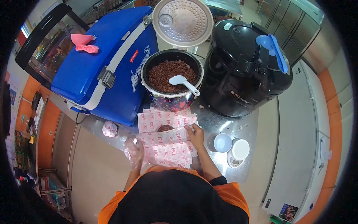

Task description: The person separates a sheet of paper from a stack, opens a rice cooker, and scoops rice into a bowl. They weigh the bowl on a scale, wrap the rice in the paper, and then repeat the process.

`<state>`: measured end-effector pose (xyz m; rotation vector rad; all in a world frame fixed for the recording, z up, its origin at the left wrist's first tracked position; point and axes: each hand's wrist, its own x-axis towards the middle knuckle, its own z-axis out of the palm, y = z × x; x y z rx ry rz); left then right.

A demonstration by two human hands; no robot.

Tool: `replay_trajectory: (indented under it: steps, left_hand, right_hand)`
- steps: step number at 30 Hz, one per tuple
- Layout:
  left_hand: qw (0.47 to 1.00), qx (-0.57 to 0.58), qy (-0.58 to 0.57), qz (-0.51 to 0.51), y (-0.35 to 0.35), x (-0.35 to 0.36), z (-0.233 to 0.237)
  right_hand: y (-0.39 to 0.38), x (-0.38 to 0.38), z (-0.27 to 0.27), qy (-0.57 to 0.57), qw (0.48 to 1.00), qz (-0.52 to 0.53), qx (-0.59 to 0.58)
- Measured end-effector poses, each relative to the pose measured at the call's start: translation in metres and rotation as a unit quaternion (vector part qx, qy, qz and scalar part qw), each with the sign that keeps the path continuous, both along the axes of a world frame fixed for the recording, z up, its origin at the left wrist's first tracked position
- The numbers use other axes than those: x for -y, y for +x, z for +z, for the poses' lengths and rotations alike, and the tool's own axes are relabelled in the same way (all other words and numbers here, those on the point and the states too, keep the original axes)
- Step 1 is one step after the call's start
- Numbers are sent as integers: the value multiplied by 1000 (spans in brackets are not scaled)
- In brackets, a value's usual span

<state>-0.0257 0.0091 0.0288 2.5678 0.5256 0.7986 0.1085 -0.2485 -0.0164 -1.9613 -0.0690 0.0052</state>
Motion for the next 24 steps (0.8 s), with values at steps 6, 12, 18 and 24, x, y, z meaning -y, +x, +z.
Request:
replay_trajectory:
  steps: [6, 12, 18, 24]
  left_hand:
    - [970, -35, -4, -239, 40, 53, 32]
    - [975, -40, -20, -216, 70, 57, -4]
    - [981, -16, -24, -190, 73, 56, -16]
    - [984, -10, -25, -177, 74, 53, -16]
  right_hand:
    - [-3, 4, 3, -18, 1000, 6, -1]
    - [43, -6, -4, -117, 976, -85, 162]
    - [93, -19, -5, -212, 976, -41, 35]
    - [83, -13, 6, -233, 967, 36, 98]
